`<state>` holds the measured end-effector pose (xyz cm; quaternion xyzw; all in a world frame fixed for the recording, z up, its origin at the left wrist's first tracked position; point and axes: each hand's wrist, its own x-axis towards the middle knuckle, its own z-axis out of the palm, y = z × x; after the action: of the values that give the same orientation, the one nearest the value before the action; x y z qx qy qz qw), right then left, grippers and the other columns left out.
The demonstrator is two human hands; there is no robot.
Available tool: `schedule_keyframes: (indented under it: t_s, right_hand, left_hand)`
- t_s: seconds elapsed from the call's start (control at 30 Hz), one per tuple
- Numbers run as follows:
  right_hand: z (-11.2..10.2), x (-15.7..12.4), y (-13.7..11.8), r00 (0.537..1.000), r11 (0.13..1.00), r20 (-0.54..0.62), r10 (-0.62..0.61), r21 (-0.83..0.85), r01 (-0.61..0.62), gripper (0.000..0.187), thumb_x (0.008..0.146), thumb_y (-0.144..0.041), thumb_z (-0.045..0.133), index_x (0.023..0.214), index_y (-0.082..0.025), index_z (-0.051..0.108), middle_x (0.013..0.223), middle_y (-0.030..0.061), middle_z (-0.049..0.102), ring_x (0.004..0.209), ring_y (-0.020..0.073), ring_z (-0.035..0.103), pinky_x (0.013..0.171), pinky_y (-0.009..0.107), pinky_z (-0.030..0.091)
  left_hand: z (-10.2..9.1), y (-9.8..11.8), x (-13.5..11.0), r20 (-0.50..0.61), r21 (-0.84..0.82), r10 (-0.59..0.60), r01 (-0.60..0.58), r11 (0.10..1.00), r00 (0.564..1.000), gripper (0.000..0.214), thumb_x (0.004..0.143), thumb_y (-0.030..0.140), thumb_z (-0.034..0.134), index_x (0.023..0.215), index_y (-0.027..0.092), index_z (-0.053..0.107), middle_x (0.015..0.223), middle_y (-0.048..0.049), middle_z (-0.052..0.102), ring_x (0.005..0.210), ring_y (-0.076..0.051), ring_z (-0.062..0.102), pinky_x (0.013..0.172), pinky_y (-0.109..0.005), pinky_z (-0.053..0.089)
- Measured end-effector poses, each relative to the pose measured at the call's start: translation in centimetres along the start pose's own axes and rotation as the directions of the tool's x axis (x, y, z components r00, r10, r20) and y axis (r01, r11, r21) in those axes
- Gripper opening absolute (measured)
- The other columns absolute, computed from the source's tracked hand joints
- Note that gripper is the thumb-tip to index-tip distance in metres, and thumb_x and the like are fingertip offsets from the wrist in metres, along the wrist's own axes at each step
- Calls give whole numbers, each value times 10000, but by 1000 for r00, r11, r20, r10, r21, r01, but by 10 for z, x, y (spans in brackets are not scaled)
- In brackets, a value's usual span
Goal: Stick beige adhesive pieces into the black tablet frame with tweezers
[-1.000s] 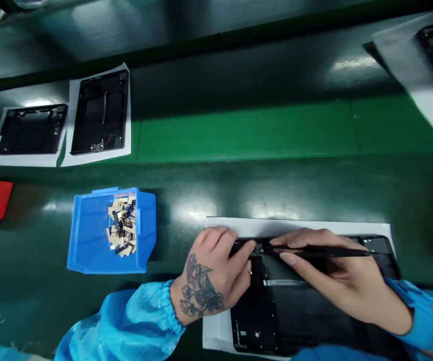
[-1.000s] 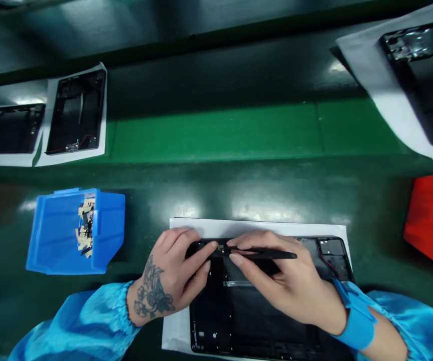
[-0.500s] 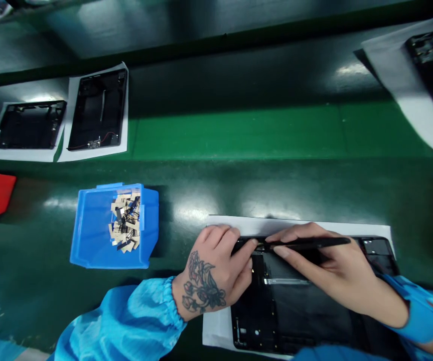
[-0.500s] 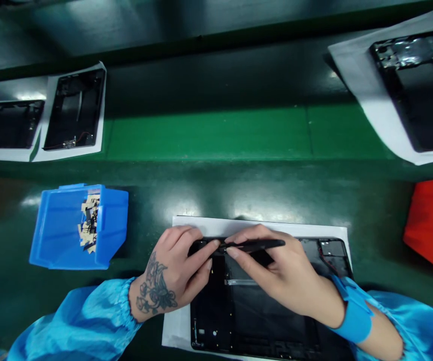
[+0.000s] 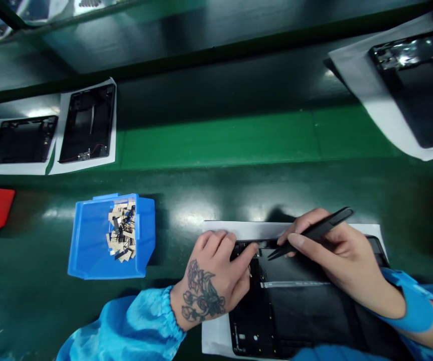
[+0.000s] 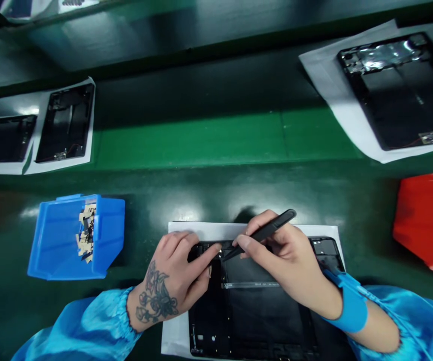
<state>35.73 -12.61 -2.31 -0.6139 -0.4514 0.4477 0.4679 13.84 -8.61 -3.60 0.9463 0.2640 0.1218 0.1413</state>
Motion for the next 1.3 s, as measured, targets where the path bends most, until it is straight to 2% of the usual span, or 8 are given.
schedule_keyframes:
  t_s: [0.33,0.43,0.53,0.67,0.77,0.9,1.13,1.3]
  right_hand:
    - [0,-3,1,998,997,5,60,51,-60,209,830,-365,696,760,-189,608,681,38,686,596,155,680,500,185,575]
    - [1,-5,4,999,999,17,40,25,-40,196,849,-364,680,803,-181,626,745,74,714,642,182,705,519,204,589]
    - [2,-7,9,1000,1000,3,28,6,-28,177,860,-371,676,841,-202,629,750,46,716,582,156,692,503,186,582]
    - [5,-9,15,990,990,42,-133,-49,135,82,887,-324,669,925,-256,643,875,-3,734,761,146,725,649,168,605]
    - [8,-8,17,937,935,156,-313,-121,333,41,922,-268,633,958,-250,644,969,-6,741,895,129,714,814,162,584]
    - [9,-7,16,832,816,296,-470,-214,537,72,970,-224,554,1009,-203,611,1047,44,732,964,131,699,886,191,568]
    - [4,-8,19,716,671,446,-537,-288,683,157,972,-135,489,1073,-185,597,1110,106,710,992,181,695,838,290,611]
    - [1,-12,26,621,522,513,-592,-343,781,289,962,-83,390,1142,-169,600,1189,81,681,1036,198,677,799,305,619]
  left_hand:
    - [0,0,-2,-30,-48,32,-33,998,999,375,842,211,490,1182,169,645,1101,-147,561,1022,-285,509,836,-463,461]
    - [0,0,-5,-31,-114,-6,2,994,1000,383,846,192,498,1207,155,622,1138,-151,538,1064,-285,498,865,-465,454]
    - [1,3,-8,-6,-133,-60,59,989,998,383,859,195,494,1224,160,607,1172,-148,526,1089,-284,487,898,-478,446]
    - [3,3,-9,-24,-84,-61,59,995,998,388,865,208,481,1231,171,605,1182,-149,523,1092,-290,478,904,-495,439]
    - [3,0,-9,-49,-71,-23,20,997,999,369,855,214,493,1197,179,623,1135,-144,532,1063,-291,480,868,-484,445]
    - [2,0,-8,-69,-109,-18,10,994,997,318,846,201,505,1131,176,642,1095,-135,542,1044,-285,488,851,-473,447]
    - [1,3,-6,-35,-138,-53,47,989,998,269,843,206,520,1079,170,644,1121,-130,541,1060,-280,492,892,-476,436]
    - [2,3,-7,-4,-132,-56,55,990,998,245,841,215,508,1044,160,635,1127,-130,537,1064,-278,490,908,-472,426]
